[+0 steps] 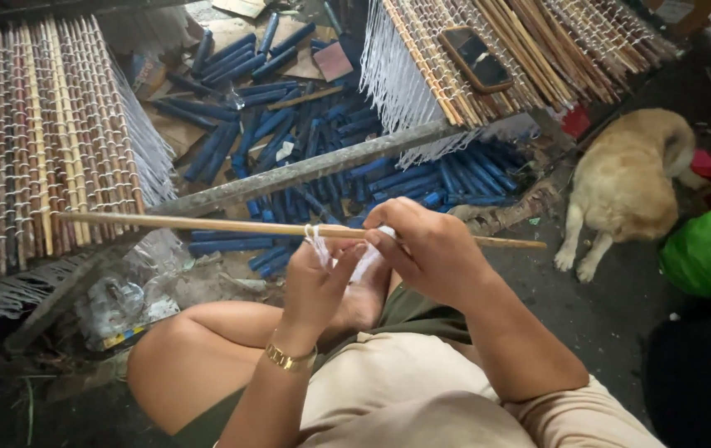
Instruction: Tying multiple white strings onto a wooden stick at regular intervals to create a mesh or curtain-like structure.
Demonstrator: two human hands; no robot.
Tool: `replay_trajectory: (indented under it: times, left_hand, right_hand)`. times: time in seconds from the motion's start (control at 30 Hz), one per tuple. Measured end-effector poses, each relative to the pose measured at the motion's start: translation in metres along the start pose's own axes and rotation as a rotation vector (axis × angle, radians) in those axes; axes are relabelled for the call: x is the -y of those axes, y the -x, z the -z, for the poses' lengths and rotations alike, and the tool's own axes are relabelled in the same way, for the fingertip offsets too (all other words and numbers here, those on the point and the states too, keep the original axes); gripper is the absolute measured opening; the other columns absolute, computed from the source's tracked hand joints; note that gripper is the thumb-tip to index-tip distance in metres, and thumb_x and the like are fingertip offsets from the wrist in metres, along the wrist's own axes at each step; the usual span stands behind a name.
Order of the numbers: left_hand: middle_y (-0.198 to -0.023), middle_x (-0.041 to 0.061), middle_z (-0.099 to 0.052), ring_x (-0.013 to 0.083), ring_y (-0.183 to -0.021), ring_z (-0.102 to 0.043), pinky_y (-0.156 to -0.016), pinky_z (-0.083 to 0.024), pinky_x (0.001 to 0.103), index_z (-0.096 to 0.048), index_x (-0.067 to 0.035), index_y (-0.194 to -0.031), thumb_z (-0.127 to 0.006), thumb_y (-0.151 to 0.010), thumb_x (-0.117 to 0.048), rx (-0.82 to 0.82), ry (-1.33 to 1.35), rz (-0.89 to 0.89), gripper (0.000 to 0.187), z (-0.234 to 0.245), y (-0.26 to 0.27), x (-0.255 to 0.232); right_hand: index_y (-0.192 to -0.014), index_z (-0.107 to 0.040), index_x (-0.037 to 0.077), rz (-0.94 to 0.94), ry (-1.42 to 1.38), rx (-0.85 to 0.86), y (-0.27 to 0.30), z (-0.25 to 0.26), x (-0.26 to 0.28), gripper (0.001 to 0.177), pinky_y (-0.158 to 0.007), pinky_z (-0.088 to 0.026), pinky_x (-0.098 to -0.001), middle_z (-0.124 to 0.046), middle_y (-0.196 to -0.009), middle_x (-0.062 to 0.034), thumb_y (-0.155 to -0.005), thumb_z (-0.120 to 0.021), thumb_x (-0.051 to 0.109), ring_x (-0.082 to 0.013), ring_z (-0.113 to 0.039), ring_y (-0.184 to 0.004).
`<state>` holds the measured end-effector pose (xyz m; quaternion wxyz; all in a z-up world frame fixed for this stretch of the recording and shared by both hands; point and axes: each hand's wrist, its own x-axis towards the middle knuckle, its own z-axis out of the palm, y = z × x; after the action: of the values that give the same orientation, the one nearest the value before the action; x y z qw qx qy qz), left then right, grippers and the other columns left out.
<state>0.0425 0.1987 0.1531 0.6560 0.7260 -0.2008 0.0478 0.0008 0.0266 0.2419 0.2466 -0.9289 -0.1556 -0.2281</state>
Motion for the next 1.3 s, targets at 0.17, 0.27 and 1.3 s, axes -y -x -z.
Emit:
replay_trajectory:
  times: [0.17, 0.27, 1.3]
  left_hand:
    - [-0.074, 0.008, -0.068, 0.0204, -0.067, -0.064, -0.065, -0.055, 0.033, -0.077, -0.015, -0.102, -0.072, -0.093, -0.029, 0.007, -0.005, -0.048, 0.017, 0.010, -0.004, -0.023]
    - [-0.071, 0.010, -0.066, 0.0259, -0.065, -0.065, -0.062, -0.054, 0.037, -0.072, -0.011, -0.100, -0.078, -0.089, -0.029, 0.046, -0.035, -0.085, 0.022, 0.001, -0.004, -0.025]
    - [-0.080, 0.010, -0.072, 0.0075, -0.082, -0.062, -0.075, -0.057, 0.032, -0.075, -0.007, -0.100, -0.064, -0.103, -0.023, 0.019, 0.360, 0.099, 0.019, -0.012, 0.007, -0.033]
  right_hand:
    - [-0.109, -0.063, 0.021, 0.025, -0.004, 0.026, 0.001, 0.012, -0.007, 0.014, -0.064, -0.057, -0.0418, -0.062, -0.082, -0.0045, -0.099, -0.065, 0.030, -0.0328, -0.071, -0.076]
    - [-0.110, -0.064, 0.019, 0.014, -0.057, 0.022, -0.005, 0.014, 0.001, 0.013, -0.065, -0.057, -0.0434, -0.063, -0.085, -0.0068, -0.104, -0.059, 0.029, -0.0350, -0.071, -0.078]
    - [-0.097, -0.069, 0.007, -0.102, -0.252, 0.064, 0.011, 0.030, -0.004, 0.014, -0.048, -0.045, -0.0323, -0.055, -0.058, -0.0078, -0.106, -0.063, 0.016, -0.0252, -0.053, -0.047]
